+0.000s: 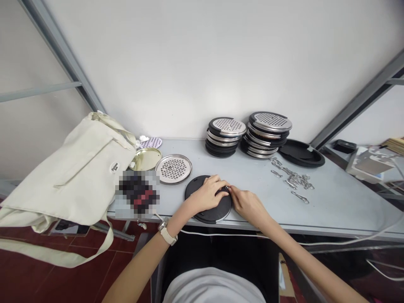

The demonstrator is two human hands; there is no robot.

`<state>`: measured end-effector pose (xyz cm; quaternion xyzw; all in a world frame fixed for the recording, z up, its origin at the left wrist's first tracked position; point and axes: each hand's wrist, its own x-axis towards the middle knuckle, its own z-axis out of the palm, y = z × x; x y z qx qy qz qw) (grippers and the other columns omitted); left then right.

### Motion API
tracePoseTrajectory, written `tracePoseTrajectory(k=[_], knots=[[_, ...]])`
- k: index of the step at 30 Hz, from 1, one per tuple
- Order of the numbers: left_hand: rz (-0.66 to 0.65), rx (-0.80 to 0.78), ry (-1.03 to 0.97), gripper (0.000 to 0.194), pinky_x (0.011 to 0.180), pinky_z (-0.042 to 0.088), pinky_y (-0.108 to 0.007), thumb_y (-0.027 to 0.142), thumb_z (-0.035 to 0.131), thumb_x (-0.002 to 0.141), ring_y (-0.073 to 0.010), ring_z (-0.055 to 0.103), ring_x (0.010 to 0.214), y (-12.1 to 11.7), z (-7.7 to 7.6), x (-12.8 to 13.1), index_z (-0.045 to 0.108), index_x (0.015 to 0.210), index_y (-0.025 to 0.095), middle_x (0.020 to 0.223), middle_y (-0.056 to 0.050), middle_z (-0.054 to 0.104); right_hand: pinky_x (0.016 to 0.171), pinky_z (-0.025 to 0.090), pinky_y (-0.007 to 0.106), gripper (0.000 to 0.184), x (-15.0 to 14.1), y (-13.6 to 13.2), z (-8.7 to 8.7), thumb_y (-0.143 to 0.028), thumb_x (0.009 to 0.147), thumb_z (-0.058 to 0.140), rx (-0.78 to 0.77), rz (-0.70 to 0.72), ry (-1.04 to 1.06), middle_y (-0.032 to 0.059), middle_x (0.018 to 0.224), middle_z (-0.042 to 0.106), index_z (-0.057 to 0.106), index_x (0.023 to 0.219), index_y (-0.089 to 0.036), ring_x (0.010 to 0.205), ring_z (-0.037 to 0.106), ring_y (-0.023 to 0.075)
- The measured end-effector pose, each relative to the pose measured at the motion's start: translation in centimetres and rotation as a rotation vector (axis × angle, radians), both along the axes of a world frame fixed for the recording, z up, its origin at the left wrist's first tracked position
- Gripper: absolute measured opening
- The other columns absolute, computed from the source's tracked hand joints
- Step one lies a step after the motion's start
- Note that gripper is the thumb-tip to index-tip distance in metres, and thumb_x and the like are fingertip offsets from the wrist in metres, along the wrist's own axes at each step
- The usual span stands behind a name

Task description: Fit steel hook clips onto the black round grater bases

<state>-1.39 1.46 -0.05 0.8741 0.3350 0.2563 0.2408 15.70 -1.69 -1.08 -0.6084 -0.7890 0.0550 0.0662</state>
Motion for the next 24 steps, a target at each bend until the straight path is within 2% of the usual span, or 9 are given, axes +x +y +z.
tracePoseTrajectory(k=[6, 24], knots=[[0.004, -0.019, 0.003, 0.019, 0.09, 0.039, -0.034, 0.021, 0.049, 0.089, -0.0191, 0.05, 0.094, 0.0, 0.2, 0.0, 0.059, 0.105, 0.02, 0.088, -0.004, 0.051, 0.051, 0.025, 0.024, 0.027, -0.2, -0.1, -0.1, -0.024, 0.095, 0.031, 0.015, -0.026, -0.011, 0.0059, 0.073, 0.07, 0.056, 0.101, -0.017, 0.06, 0.065, 0.0176], [-0.001, 0.019, 0.028, 0.021, 0.095, 0.036, -0.035, 0.019, 0.048, 0.088, -0.0197, 0.048, 0.102, -0.2, 0.2, -0.2, 0.057, 0.108, 0.02, 0.094, -0.004, 0.052, 0.053, 0.025, 0.025, 0.029, -1.1, -0.9, 0.4, -0.024, 0.095, 0.03, -0.018, -0.129, 0.074, 0.007, 0.075, 0.071, 0.058, 0.093, -0.018, 0.062, 0.064, 0.0174]])
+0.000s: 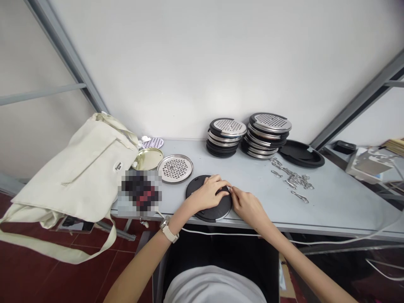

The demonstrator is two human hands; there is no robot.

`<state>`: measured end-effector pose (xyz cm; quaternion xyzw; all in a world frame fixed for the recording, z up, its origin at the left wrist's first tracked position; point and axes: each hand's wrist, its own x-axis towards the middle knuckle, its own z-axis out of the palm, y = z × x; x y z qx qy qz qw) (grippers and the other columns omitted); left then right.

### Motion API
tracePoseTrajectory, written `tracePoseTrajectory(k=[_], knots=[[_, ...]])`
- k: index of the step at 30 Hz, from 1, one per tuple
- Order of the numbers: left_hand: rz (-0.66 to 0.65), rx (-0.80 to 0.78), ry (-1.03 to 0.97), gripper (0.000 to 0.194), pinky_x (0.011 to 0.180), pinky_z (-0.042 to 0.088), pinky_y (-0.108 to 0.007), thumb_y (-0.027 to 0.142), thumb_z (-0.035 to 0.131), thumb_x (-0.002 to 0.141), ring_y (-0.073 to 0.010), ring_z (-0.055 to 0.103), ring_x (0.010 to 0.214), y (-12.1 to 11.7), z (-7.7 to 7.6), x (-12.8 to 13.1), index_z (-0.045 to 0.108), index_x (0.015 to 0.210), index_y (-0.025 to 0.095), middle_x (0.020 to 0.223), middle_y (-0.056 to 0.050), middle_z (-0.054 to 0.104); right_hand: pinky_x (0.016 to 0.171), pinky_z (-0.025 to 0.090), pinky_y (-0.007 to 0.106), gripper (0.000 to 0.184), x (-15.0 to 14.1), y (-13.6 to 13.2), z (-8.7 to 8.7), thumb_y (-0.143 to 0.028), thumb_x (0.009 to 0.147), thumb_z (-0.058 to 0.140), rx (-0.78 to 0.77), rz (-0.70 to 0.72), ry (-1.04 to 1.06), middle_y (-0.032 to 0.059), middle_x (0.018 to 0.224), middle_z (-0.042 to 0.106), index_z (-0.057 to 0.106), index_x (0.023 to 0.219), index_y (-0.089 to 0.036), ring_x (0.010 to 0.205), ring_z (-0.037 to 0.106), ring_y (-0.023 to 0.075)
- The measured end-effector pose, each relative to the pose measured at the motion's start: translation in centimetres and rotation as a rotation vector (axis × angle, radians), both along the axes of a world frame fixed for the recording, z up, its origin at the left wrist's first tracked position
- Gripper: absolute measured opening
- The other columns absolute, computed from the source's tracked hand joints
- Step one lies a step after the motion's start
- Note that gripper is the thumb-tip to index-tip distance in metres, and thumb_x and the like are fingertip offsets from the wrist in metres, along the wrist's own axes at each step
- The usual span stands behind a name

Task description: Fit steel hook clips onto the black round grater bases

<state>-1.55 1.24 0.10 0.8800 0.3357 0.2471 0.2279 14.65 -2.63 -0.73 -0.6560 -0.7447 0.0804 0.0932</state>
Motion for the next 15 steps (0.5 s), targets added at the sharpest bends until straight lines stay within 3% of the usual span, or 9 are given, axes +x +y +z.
tracePoseTrajectory(k=[15], knots=[[-0.004, 0.019, 0.017, 0.026, 0.096, 0.036, -0.037, 0.025, 0.046, 0.091, -0.0204, 0.047, 0.104, -0.19, 0.27, -0.23, 0.054, 0.116, 0.022, 0.1, -0.005, 0.051, 0.052, 0.029, 0.024, 0.032, 0.57, -0.31, -0.41, -0.03, 0.096, 0.025, 0.079, 0.073, 0.134, 0.0037, 0.07, 0.068, 0.056, 0.095, -0.02, 0.058, 0.063, 0.0165]])
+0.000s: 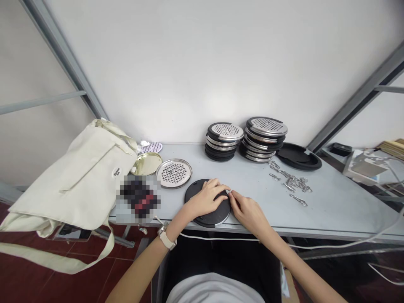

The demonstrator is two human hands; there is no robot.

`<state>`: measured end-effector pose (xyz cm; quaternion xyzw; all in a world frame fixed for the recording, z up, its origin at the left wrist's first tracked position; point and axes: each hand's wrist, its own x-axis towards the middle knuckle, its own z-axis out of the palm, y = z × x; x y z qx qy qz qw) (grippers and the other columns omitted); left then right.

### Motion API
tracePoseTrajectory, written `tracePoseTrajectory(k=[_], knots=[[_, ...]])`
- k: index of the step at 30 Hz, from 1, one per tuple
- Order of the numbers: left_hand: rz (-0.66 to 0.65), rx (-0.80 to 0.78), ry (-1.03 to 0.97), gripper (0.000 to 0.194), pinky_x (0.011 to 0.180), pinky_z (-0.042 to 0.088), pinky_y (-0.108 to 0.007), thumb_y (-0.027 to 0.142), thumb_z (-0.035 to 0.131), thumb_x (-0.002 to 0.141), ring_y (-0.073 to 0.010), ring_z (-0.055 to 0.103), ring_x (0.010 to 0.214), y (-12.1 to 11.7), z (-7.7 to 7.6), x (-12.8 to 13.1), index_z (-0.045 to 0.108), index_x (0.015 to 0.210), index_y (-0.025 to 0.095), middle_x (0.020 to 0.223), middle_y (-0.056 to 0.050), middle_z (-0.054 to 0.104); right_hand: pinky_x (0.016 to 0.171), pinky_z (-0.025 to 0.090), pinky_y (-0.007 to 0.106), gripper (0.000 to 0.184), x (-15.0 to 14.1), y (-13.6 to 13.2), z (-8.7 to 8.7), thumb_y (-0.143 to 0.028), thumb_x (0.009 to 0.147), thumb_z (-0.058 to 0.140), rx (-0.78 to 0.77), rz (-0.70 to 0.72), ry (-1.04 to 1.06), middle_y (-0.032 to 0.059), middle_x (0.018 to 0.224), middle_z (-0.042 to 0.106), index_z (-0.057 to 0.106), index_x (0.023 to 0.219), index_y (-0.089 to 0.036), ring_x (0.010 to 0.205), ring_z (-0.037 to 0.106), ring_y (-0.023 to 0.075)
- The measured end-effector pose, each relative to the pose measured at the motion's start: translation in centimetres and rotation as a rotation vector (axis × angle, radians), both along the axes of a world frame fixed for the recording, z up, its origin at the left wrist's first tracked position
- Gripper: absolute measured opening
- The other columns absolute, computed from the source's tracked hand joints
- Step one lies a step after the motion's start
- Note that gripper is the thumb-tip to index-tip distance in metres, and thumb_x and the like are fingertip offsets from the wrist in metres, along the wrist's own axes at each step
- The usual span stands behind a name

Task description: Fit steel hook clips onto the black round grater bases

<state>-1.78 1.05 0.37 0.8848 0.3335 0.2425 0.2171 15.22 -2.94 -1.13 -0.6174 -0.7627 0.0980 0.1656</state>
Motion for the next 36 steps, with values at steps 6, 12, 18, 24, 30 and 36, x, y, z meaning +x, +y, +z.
tracePoseTrajectory(k=[6, 12, 18, 24, 30, 36], knots=[[0.006, -0.011, -0.01, 0.027, 0.097, 0.036, -0.037, 0.023, 0.046, 0.091, -0.0198, 0.047, 0.104, 0.0, 0.1, 0.0, 0.054, 0.116, 0.022, 0.1, -0.005, 0.051, 0.047, 0.029, 0.023, 0.026, 0.0, -0.5, -0.8, -0.032, 0.094, 0.027, 0.117, 0.023, 0.028, 0.0006, 0.058, 0.059, 0.048, 0.086, -0.019, 0.048, 0.057, 0.0146], [0.001, -0.017, -0.017, 0.026, 0.099, 0.035, -0.037, 0.023, 0.047, 0.09, -0.0202, 0.047, 0.106, 0.0, 0.0, 0.0, 0.054, 0.115, 0.021, 0.102, -0.006, 0.052, 0.046, 0.032, 0.021, 0.017, 0.1, -0.5, -1.1, -0.032, 0.093, 0.03, 0.099, 0.023, 0.134, -0.0049, 0.051, 0.051, 0.042, 0.09, -0.02, 0.042, 0.052, 0.0131], [0.001, -0.012, -0.023, 0.025, 0.1, 0.035, -0.036, 0.024, 0.046, 0.091, -0.0194, 0.047, 0.105, 0.0, 0.0, -0.1, 0.054, 0.114, 0.021, 0.103, -0.005, 0.051, 0.046, 0.031, 0.022, 0.019, 0.2, -0.5, -0.9, -0.031, 0.093, 0.03, 0.072, 0.014, 0.228, -0.0075, 0.049, 0.046, 0.04, 0.103, -0.019, 0.042, 0.051, 0.0139], [-0.007, -0.009, -0.008, 0.026, 0.099, 0.036, -0.037, 0.024, 0.046, 0.091, -0.0201, 0.047, 0.106, 0.1, 0.0, -0.1, 0.053, 0.115, 0.021, 0.102, -0.006, 0.051, 0.046, 0.031, 0.021, 0.015, 0.4, -0.4, -1.1, -0.032, 0.092, 0.032, 0.057, 0.02, 0.239, -0.0076, 0.05, 0.042, 0.042, 0.091, -0.021, 0.041, 0.045, 0.0119], [-0.002, -0.005, -0.008, 0.028, 0.099, 0.036, -0.037, 0.024, 0.046, 0.091, -0.0201, 0.047, 0.106, 0.0, 0.0, -0.1, 0.051, 0.119, 0.022, 0.102, -0.006, 0.051, 0.047, 0.03, 0.02, 0.015, 0.6, -0.4, -1.0, -0.034, 0.091, 0.034, 0.027, 0.029, 0.289, -0.0089, 0.049, 0.034, 0.04, 0.082, -0.023, 0.041, 0.038, 0.0114], [0.0, 0.001, -0.007, 0.028, 0.098, 0.037, -0.036, 0.024, 0.046, 0.091, -0.0196, 0.047, 0.105, 0.0, 0.0, -0.1, 0.05, 0.119, 0.02, 0.102, -0.006, 0.051, 0.049, 0.032, 0.02, 0.017, 0.7, -0.5, -1.2, -0.034, 0.092, 0.034, 0.048, 0.042, 0.277, -0.008, 0.051, 0.035, 0.042, 0.082, -0.023, 0.043, 0.039, 0.011]])
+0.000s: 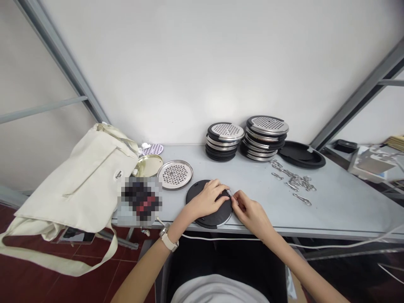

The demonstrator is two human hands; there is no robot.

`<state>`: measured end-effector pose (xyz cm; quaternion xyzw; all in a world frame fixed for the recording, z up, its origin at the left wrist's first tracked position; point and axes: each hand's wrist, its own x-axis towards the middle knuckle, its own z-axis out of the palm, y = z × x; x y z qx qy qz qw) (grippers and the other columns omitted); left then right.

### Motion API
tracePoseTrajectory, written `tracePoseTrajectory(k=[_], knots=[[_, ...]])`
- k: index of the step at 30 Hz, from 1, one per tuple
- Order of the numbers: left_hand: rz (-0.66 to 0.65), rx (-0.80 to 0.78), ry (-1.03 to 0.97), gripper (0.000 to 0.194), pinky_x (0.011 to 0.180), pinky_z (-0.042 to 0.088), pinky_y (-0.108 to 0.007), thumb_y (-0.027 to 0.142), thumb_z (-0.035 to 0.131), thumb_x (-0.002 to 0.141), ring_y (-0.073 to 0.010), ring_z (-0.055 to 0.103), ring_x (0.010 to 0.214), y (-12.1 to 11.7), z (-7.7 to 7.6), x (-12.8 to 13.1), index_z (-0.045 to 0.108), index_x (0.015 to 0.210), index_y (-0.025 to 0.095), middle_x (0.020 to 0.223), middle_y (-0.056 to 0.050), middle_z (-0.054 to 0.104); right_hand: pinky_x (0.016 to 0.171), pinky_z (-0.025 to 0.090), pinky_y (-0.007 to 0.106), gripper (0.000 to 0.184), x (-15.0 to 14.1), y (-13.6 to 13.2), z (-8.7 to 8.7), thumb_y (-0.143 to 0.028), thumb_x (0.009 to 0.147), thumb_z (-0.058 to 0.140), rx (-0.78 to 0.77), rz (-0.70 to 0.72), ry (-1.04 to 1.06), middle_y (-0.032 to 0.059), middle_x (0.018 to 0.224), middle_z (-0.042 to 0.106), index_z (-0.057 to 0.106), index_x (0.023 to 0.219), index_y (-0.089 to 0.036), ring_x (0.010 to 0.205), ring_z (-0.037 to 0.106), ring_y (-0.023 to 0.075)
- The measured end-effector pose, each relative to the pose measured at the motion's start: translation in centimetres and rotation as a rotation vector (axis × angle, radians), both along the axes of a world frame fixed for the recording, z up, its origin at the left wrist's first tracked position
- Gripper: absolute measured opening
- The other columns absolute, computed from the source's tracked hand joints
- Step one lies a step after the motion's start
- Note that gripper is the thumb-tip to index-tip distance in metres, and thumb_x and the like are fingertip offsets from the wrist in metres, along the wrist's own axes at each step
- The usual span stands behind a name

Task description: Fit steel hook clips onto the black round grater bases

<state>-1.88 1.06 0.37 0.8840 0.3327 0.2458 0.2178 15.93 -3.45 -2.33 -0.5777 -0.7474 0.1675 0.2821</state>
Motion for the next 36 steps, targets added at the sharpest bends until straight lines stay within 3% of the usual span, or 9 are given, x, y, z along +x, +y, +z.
tracePoseTrajectory(k=[17, 31, 36], knots=[[-0.014, 0.021, 0.003, 0.027, 0.097, 0.037, -0.035, 0.026, 0.045, 0.092, -0.0194, 0.048, 0.103, 0.1, -0.1, 0.0, 0.053, 0.117, 0.019, 0.1, -0.006, 0.051, 0.048, 0.029, 0.022, 0.025, 0.0, 0.3, -1.0, -0.035, 0.096, 0.027, 0.086, -0.013, -0.167, -0.003, 0.055, 0.052, 0.043, 0.083, -0.021, 0.046, 0.053, 0.0141], [-0.004, 0.029, 0.017, 0.015, 0.09, 0.041, -0.034, 0.027, 0.046, 0.091, -0.0184, 0.048, 0.094, 0.0, 0.2, 0.0, 0.052, 0.101, 0.018, 0.095, -0.004, 0.051, 0.047, 0.029, 0.022, 0.025, 0.0, 0.2, -0.9, -0.031, 0.094, 0.029, 0.118, -0.031, -0.199, -0.0024, 0.054, 0.054, 0.046, 0.079, -0.021, 0.044, 0.051, 0.0128], [-0.023, 0.031, -0.015, 0.027, 0.099, 0.036, -0.037, 0.024, 0.042, 0.092, -0.0198, 0.048, 0.108, -0.1, 0.1, 0.1, 0.049, 0.118, 0.021, 0.111, -0.006, 0.053, 0.047, 0.029, 0.022, 0.025, 0.0, 0.4, -1.1, -0.03, 0.094, 0.029, 0.146, -0.03, -0.235, -0.0013, 0.055, 0.056, 0.048, 0.083, -0.02, 0.045, 0.053, 0.0131]])
